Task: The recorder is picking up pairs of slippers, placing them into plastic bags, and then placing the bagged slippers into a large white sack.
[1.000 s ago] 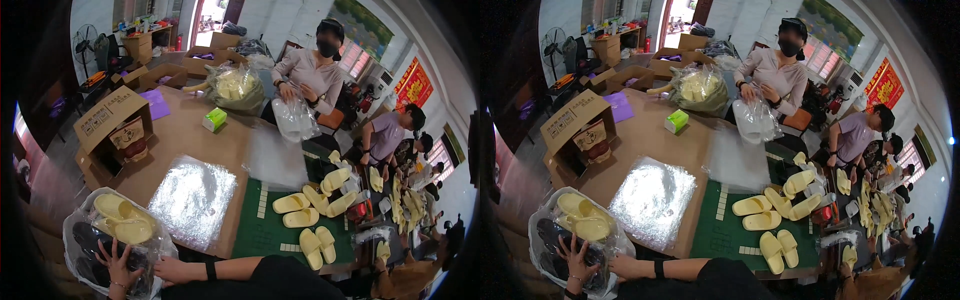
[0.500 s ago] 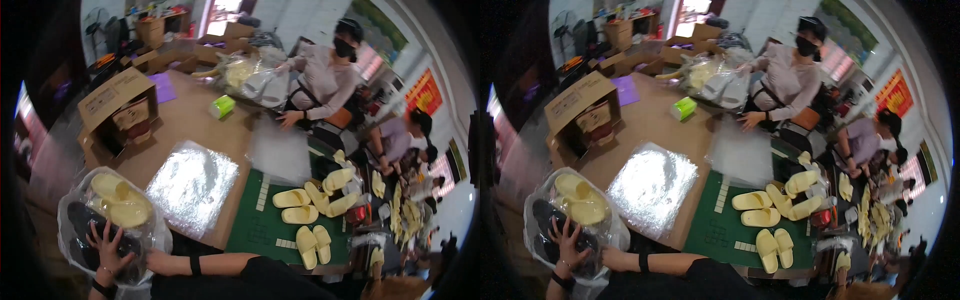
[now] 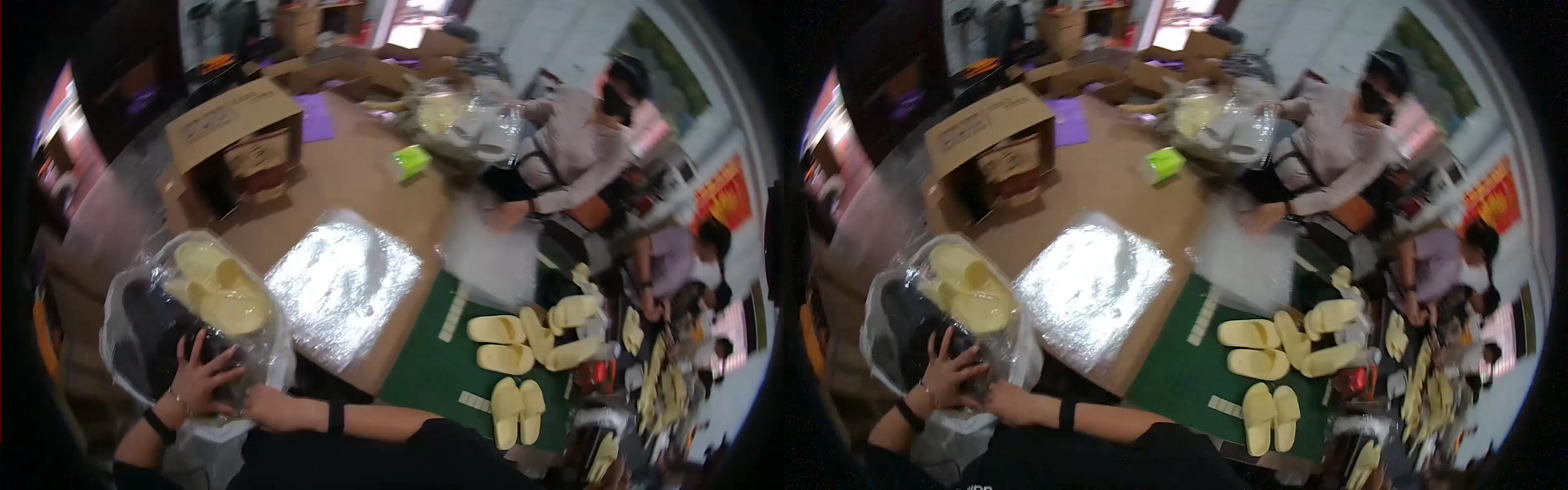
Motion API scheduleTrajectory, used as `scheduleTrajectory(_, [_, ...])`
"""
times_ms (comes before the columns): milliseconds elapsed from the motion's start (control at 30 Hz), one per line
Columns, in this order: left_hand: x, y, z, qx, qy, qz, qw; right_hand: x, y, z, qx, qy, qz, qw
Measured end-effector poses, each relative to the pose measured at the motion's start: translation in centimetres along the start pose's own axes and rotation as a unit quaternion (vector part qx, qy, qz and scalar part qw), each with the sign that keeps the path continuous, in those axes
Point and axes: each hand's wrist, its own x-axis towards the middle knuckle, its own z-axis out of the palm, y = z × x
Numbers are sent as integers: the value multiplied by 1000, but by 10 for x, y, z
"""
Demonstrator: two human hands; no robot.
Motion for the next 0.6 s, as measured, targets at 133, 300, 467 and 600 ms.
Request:
scheduleTrajectory(133, [7, 1, 16, 16, 21, -32, 999, 4, -5, -17, 76, -145, 91, 982])
scheduleTrajectory(300, [18, 6, 24, 57, 62, 4, 996, 11, -20, -43, 135, -11, 50, 990])
scheduleTrajectory(467, [-8, 27, 51, 87, 0, 61, 994, 17, -30, -50, 190, 31, 10, 981])
scheduleTrajectory(600, [11, 29, 31, 198, -8, 149, 969, 23, -29, -77, 231, 130, 75, 961])
